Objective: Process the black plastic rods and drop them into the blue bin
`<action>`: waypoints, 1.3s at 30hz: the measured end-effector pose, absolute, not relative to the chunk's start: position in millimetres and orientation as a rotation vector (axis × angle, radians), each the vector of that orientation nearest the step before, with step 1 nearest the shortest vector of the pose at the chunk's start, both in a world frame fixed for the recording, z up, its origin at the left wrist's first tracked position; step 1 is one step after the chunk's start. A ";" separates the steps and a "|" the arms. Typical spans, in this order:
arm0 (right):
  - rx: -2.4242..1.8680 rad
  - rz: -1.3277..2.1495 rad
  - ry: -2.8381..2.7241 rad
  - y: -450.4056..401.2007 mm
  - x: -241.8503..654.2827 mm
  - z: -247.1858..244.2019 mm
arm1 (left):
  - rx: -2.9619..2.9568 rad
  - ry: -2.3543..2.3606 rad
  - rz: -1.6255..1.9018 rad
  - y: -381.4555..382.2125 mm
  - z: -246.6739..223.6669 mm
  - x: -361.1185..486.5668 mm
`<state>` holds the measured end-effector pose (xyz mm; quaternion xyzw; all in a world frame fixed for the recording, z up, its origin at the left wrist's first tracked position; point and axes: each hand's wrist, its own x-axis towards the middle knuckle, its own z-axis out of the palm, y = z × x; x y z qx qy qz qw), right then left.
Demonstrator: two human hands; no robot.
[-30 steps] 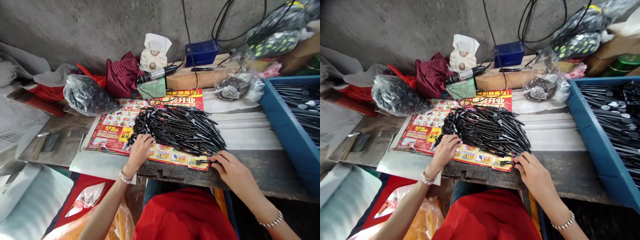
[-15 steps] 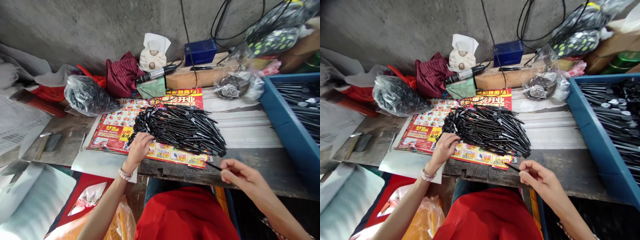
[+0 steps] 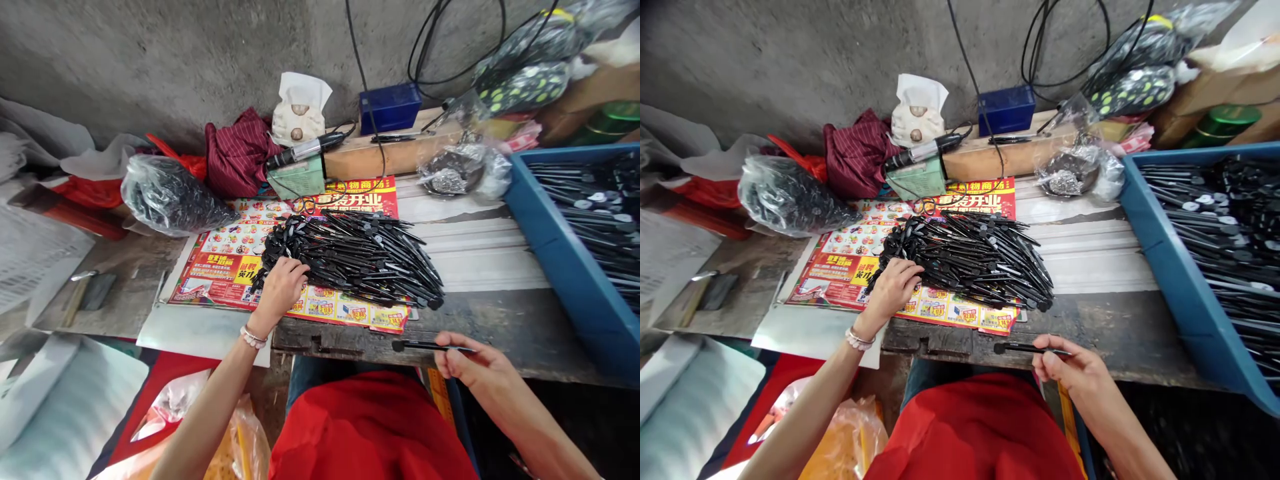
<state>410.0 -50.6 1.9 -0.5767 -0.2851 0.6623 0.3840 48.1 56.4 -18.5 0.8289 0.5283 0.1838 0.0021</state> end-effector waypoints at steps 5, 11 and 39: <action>-1.403 1.777 -0.580 -53.4 404.9 -4.4 | 2.613 1.674 0.544 56.4 -17.2 48.2; -1.291 1.859 -0.385 -58.1 399.0 -10.0 | 2.563 1.665 0.649 58.7 -18.1 46.8; -1.876 0.370 -1.853 0.5 435.8 -12.4 | 2.216 1.826 0.922 65.0 -10.8 13.8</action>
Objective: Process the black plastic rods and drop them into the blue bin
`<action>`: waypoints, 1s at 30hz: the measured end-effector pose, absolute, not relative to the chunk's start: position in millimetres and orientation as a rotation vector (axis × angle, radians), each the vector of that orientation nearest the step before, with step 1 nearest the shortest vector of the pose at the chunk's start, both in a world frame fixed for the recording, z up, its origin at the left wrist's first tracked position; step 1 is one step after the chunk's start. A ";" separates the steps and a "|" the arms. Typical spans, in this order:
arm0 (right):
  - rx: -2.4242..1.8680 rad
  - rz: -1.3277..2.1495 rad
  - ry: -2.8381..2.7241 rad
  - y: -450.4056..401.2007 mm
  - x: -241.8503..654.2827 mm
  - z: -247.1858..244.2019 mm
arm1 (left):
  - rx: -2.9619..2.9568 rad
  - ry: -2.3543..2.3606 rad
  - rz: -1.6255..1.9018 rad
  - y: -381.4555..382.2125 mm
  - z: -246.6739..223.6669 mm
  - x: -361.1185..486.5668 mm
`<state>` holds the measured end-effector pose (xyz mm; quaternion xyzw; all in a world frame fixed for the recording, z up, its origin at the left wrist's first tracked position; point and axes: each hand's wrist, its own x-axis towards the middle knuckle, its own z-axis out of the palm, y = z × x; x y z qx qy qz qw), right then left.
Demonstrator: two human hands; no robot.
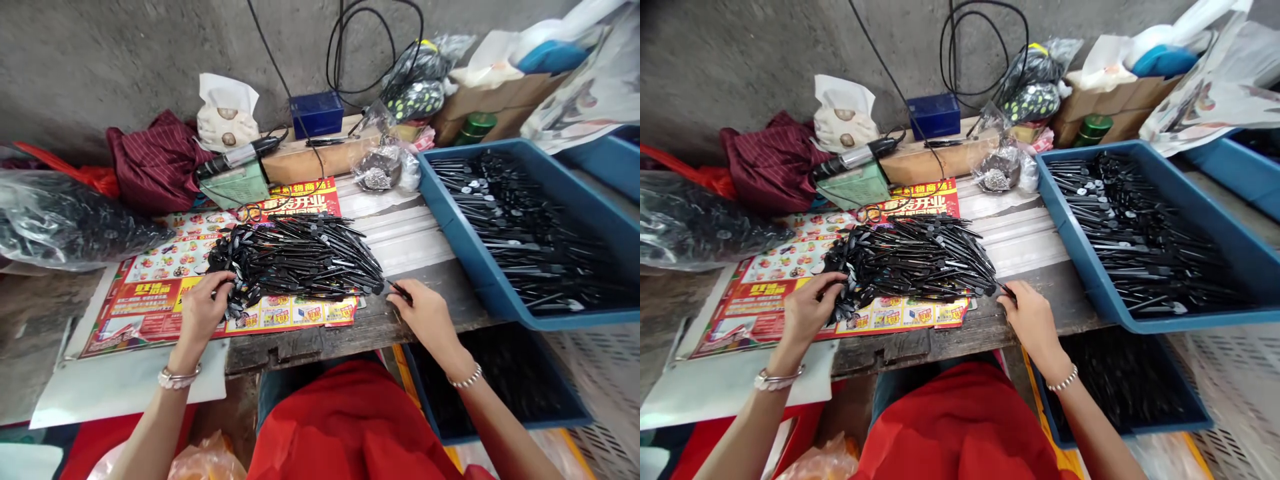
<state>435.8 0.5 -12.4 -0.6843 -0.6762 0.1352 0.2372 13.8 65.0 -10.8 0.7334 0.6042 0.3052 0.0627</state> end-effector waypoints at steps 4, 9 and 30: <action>-1.852 0.312 -1.936 23.4 426.4 -16.2 | 2.135 1.787 0.916 60.2 -12.6 15.7; -1.764 0.375 -1.918 31.0 415.3 -11.2 | 1.896 1.681 0.944 52.5 -8.3 28.1; -1.643 0.626 -2.289 -21.5 355.0 -7.3 | 1.817 1.149 0.563 16.7 3.0 139.0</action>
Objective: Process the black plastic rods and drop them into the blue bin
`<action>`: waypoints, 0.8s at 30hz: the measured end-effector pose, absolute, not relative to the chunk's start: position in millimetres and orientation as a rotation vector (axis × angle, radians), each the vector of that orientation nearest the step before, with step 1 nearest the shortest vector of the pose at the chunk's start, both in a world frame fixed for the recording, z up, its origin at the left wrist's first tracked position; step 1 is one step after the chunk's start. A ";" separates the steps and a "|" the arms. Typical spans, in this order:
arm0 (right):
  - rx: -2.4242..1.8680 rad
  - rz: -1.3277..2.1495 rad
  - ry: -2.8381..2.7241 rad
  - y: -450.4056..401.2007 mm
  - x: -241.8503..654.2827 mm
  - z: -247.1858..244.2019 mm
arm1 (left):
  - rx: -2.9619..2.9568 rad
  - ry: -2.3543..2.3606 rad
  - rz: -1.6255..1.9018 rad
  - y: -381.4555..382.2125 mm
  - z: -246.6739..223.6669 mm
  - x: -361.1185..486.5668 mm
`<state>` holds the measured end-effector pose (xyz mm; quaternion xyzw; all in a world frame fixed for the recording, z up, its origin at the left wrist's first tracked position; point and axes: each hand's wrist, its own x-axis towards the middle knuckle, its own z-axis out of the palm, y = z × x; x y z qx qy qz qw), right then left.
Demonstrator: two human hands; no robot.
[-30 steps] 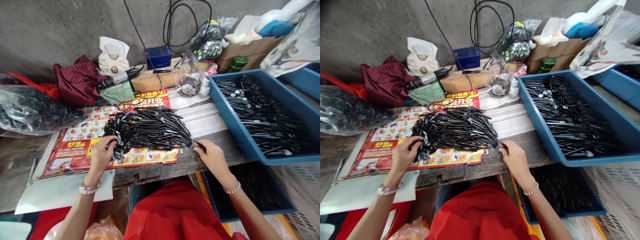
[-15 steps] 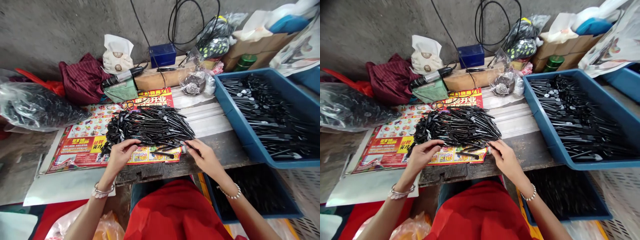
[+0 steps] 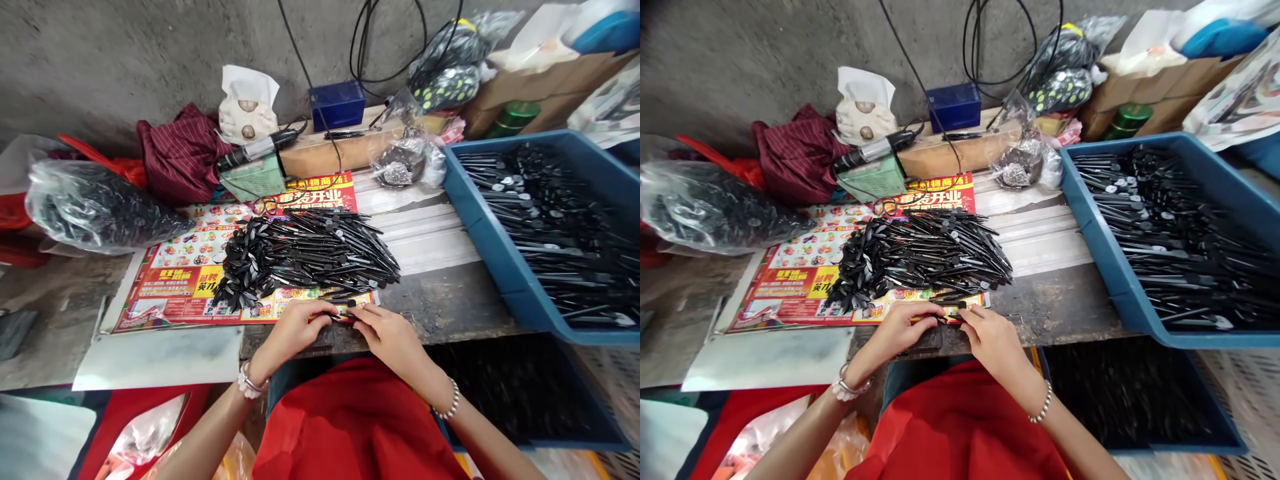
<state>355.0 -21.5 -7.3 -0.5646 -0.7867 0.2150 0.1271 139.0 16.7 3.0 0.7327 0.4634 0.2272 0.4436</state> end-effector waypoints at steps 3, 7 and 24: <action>-1.683 0.539 -2.267 -18.7 356.7 -7.2 | 1.785 1.169 0.599 19.6 -1.4 146.0; -1.588 0.605 -2.142 -17.7 361.9 -7.5 | 1.724 1.181 0.666 22.9 -0.4 146.6; -1.502 1.119 -1.931 -2.8 357.6 3.9 | 1.713 1.131 0.565 34.0 13.3 149.0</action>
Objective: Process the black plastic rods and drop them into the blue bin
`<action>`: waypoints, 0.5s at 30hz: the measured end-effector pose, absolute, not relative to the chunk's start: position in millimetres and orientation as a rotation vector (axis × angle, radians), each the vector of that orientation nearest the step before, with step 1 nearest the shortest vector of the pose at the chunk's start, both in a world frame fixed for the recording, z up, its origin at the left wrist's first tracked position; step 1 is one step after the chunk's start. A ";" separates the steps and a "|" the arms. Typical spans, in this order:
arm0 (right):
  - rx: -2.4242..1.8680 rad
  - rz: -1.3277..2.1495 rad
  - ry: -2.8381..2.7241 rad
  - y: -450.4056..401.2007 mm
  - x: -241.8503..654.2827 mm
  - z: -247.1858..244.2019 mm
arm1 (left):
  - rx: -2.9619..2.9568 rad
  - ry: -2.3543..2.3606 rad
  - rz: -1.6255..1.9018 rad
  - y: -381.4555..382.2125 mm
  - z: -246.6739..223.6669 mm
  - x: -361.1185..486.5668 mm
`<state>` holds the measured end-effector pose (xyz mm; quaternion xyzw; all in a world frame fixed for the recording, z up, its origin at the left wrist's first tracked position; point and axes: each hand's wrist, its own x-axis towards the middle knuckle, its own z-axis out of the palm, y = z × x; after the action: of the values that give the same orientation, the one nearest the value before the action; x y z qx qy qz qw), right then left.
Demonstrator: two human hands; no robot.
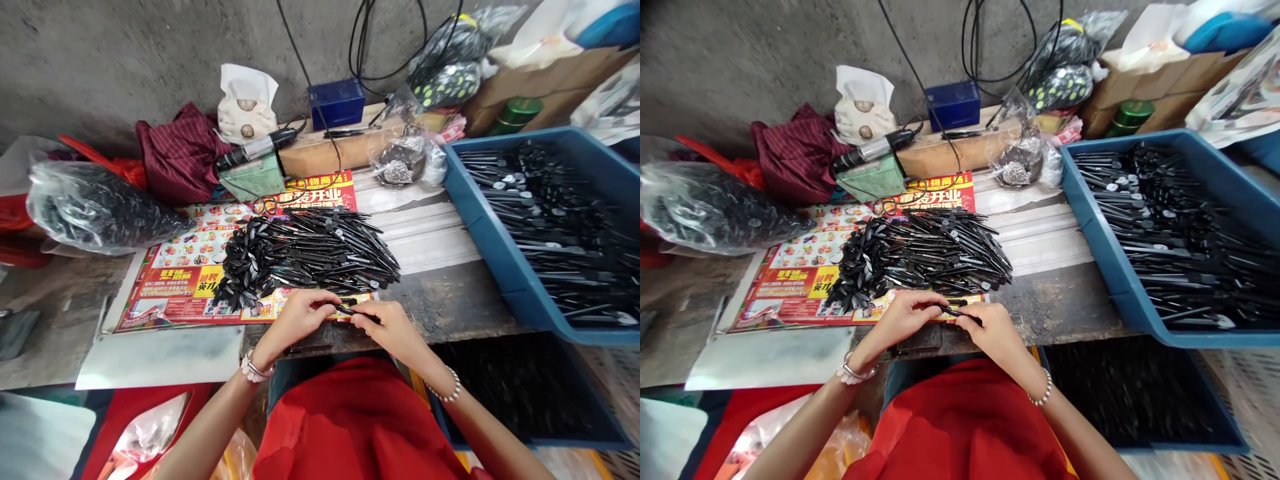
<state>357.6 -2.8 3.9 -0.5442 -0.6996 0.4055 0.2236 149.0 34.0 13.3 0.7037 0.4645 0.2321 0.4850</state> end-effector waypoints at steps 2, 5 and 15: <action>-1.522 1.141 -1.938 1.0 356.5 5.3 | 1.708 1.130 0.552 34.5 12.3 148.4; -1.522 1.157 -1.966 7.1 354.0 7.3 | 1.717 1.118 0.533 36.3 11.5 147.1; -1.431 1.249 -1.969 31.9 350.5 5.8 | 1.737 1.109 0.705 52.7 6.1 142.6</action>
<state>350.5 31.9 5.8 -0.5122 -0.7050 0.4472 0.2015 142.6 52.7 6.1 0.7066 0.4513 0.2868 0.4635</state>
